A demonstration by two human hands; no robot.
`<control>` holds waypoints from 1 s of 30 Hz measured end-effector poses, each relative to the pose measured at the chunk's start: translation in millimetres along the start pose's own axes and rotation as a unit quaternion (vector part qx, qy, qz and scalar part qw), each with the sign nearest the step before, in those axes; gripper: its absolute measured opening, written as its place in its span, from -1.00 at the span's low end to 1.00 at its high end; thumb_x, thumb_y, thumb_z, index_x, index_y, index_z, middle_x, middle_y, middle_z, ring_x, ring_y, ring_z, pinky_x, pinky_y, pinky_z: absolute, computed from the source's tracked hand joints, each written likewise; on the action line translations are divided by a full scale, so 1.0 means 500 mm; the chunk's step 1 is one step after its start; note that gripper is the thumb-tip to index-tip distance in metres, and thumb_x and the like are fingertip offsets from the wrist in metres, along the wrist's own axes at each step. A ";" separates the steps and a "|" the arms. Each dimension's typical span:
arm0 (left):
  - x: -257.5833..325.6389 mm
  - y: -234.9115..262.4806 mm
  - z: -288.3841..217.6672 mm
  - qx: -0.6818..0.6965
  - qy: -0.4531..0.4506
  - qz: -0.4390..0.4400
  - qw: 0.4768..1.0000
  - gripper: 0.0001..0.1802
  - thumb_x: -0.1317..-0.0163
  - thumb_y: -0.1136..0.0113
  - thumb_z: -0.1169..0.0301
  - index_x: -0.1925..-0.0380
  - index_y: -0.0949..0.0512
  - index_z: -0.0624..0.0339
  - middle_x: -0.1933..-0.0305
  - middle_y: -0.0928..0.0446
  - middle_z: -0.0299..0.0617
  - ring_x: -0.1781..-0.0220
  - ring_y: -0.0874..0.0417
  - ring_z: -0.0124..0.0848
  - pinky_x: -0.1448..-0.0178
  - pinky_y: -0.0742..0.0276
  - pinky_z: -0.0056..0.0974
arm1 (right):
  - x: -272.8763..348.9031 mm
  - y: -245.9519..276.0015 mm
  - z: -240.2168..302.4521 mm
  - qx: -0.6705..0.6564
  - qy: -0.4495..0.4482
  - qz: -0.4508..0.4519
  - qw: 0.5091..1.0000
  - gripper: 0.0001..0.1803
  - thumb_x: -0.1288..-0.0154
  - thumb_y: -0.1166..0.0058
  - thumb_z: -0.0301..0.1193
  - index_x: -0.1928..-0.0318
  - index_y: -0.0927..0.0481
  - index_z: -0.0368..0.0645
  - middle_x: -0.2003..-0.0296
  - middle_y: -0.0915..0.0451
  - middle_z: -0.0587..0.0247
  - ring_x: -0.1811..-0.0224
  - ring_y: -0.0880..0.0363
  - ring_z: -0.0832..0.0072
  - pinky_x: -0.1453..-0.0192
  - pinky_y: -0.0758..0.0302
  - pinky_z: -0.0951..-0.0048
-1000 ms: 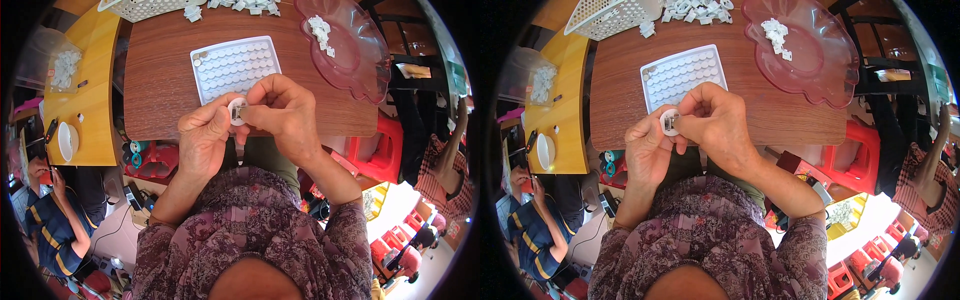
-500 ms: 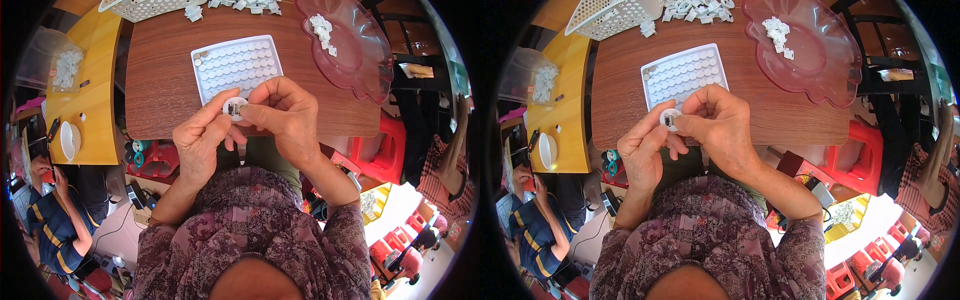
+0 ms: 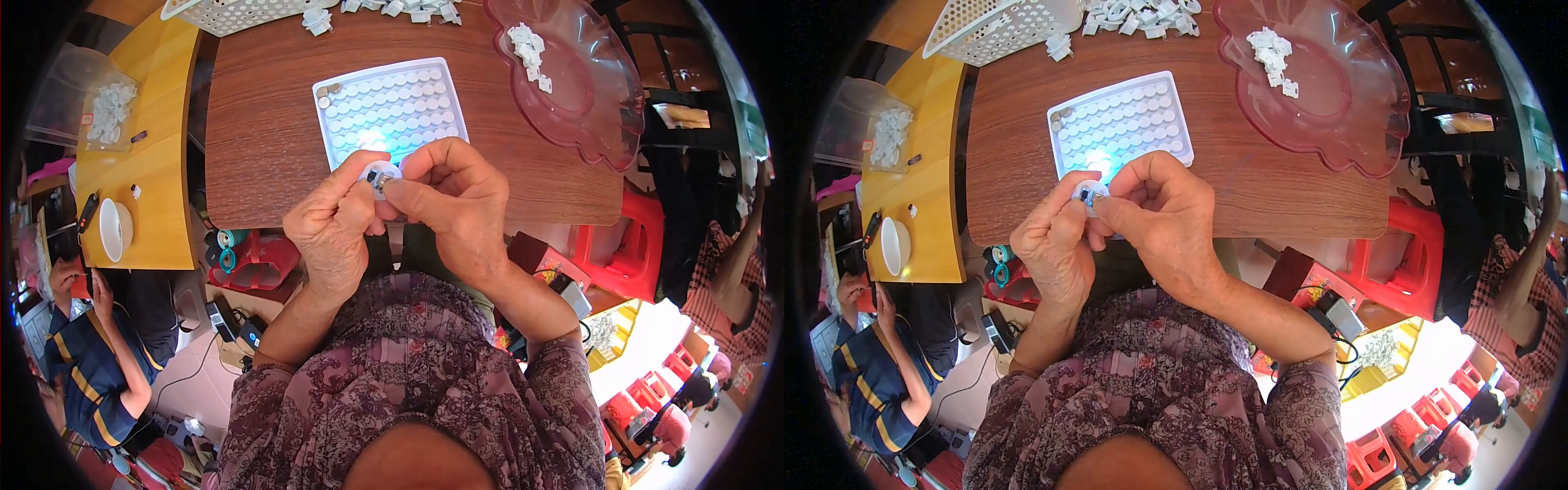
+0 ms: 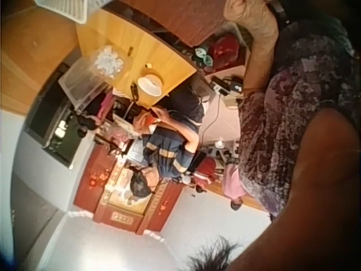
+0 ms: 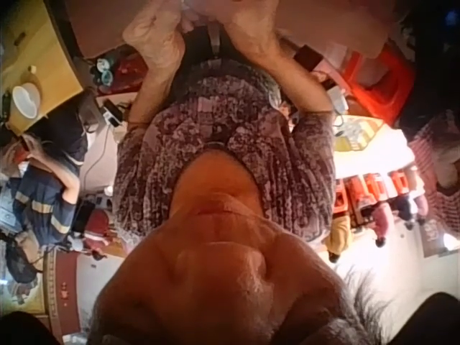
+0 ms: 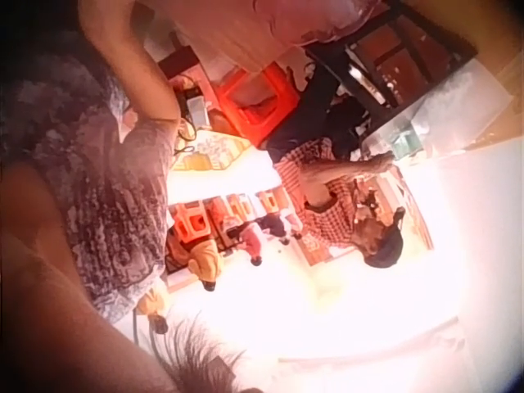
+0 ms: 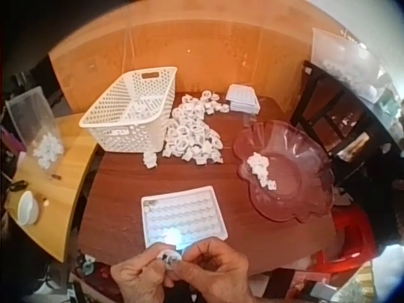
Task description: The person assembles small light components by inserting button batteries from a tray into circular plastic housings and attaching plastic covers by hand.
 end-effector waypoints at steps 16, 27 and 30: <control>-0.004 -0.010 0.000 0.028 0.045 0.013 0.999 -0.75 -0.24 -0.01 0.55 0.12 -0.53 0.48 0.44 -0.57 -0.11 0.59 -0.47 -0.53 0.54 -0.35 -0.49 | -0.002 0.005 0.000 -0.092 -0.001 0.015 0.996 -0.85 -0.07 -0.08 -0.73 0.40 -0.40 -0.31 0.55 -0.51 0.22 0.57 -0.51 0.56 0.53 -0.47 0.55; -0.001 -0.085 0.030 0.192 0.166 0.197 0.947 -0.55 -0.22 -0.14 0.30 0.03 -0.44 0.48 0.26 -0.57 0.04 0.48 -0.58 -0.34 0.52 -0.46 -0.37 | 0.023 0.046 0.064 -0.091 -0.030 0.059 0.994 -0.87 -0.12 -0.13 -0.68 0.34 -0.45 -0.31 0.43 -0.52 0.26 0.42 -0.54 0.59 0.36 -0.50 0.56; 0.004 -0.100 0.038 0.232 0.166 0.251 0.925 -0.57 -0.20 -0.16 0.28 0.08 -0.46 0.47 0.24 -0.57 0.15 0.46 -0.59 -0.32 0.49 -0.49 -0.34 | -0.008 0.127 0.188 0.327 0.202 -0.021 0.923 -0.92 -0.06 -0.15 -0.60 0.38 -0.54 -0.29 0.47 -0.56 0.25 0.44 -0.52 0.59 0.36 -0.45 0.53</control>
Point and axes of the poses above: each hand's wrist, its own x-axis away from the middle knuckle, its own y-axis out of the back of the hand, z = x × y, the point moved 9 cm from there along -x, towards the middle knuckle
